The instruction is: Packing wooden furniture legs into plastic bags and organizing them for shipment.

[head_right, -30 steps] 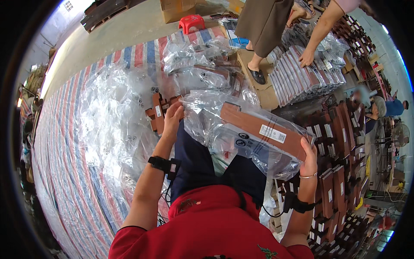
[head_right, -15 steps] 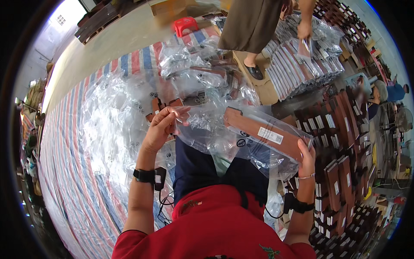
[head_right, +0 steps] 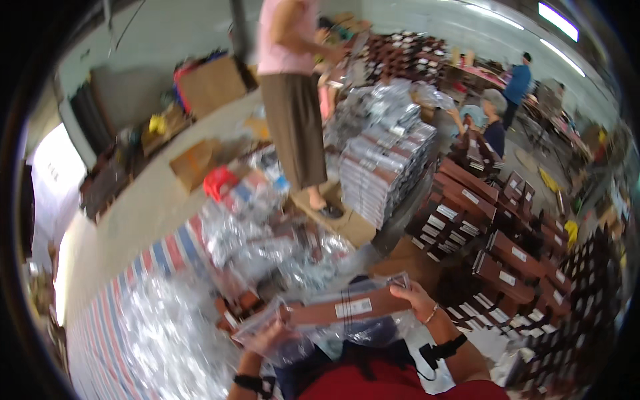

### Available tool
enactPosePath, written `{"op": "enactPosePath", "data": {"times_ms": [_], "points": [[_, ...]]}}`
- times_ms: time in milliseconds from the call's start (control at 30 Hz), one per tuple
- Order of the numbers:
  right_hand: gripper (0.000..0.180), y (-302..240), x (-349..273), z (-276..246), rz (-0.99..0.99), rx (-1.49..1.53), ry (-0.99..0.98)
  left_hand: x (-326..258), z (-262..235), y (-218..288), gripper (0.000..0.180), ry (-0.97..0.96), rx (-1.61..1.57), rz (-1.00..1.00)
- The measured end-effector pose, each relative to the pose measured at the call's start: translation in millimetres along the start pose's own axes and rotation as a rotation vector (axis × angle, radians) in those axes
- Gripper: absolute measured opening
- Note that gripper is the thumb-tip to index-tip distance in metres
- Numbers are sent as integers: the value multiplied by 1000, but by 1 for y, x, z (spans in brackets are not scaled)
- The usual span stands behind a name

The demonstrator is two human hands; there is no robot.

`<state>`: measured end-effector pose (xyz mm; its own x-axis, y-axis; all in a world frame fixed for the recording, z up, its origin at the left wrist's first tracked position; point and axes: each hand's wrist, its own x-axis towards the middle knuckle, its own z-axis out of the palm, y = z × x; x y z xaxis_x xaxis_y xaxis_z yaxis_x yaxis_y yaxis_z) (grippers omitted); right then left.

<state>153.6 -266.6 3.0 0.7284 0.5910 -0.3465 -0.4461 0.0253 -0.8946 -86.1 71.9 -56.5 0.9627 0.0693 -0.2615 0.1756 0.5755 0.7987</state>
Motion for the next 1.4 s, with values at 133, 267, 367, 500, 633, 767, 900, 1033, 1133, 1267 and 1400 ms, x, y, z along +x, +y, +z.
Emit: {"op": "enactPosePath", "data": {"times_ms": [133,267,367,500,633,767,900,1033,1133,1267,1400], "points": [[29,9,-12,4,-40,-57,-45,19,20,-17,65,-24,-56,11],[36,28,-6,5,1,-42,-25,14,35,-2,56,52,-50,-60],[37,17,-17,11,-16,-14,-34,32,-20,-33,53,61,-49,-102],[40,28,-25,-1,-28,75,-19,24,17,-1,51,39,-238,-104],[44,36,-15,-11,26,45,-18,49,-27,-27,54,4,-202,-121],[45,20,-29,-8,41,99,-47,55,-23,-24,54,-16,-109,-152],[47,34,-21,-14,53,22,10,67,-11,-19,54,-36,-28,-146],[35,33,-24,-5,-41,81,129,62,-8,-10,55,-42,54,-147],[27,50,-18,-21,-223,29,246,53,-2,-5,55,-40,111,-155],[16,58,-20,-37,-278,87,536,32,4,4,56,-11,180,-163],[29,108,-38,-124,-188,-464,929,13,12,22,61,115,48,-51]]}}
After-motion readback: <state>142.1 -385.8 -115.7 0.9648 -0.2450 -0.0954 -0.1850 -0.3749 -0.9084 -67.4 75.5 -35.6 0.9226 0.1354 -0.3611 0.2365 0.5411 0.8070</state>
